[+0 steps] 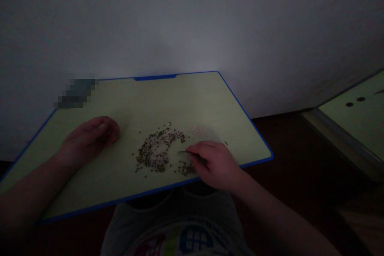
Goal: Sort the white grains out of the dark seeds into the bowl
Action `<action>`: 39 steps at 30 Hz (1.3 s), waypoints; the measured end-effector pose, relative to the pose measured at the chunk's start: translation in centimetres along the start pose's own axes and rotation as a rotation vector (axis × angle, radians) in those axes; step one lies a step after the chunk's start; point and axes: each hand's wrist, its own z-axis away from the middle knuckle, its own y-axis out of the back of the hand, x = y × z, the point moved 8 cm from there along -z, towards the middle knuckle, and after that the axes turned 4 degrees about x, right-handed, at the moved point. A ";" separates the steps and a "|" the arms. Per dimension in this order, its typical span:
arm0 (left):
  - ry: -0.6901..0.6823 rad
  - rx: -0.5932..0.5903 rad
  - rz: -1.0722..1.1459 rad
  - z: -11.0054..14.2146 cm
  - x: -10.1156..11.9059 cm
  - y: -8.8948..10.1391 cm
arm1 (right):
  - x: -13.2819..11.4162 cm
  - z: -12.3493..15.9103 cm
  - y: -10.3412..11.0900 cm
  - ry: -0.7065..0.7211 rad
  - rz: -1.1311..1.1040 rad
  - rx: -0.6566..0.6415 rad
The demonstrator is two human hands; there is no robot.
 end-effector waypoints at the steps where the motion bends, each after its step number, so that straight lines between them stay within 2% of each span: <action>1: 0.000 -0.003 0.003 0.0 0.0 0.0 | 0.6 0.1 0.5 -0.035 0.014 0.020; 7: 0.019 -0.010 -0.017 0.0 -0.3 0.1 | 4.8 2.2 4.4 -0.299 0.154 0.149; 11: 0.014 -0.007 -0.017 0.0 -0.3 0.2 | 6.1 3.6 5.2 -0.384 0.209 0.148; 15: 0.008 -0.018 -0.011 -0.1 -0.3 0.1 | 5.3 3.5 4.2 -0.327 0.199 0.113; 19: -0.004 -0.020 -0.006 0.0 0.0 0.0 | 3.3 1.8 2.4 -0.210 0.177 0.079; 22: -0.006 -0.012 -0.017 0.1 0.1 0.0 | 2.6 0.5 1.5 -0.180 0.179 0.087; 30: 0.008 -0.001 -0.010 0.0 -0.1 0.0 | 4.2 -0.2 1.9 -0.262 0.213 0.193; 39: 0.008 0.007 0.003 0.0 0.1 -0.1 | 4.3 -1.0 1.4 -0.228 0.193 0.122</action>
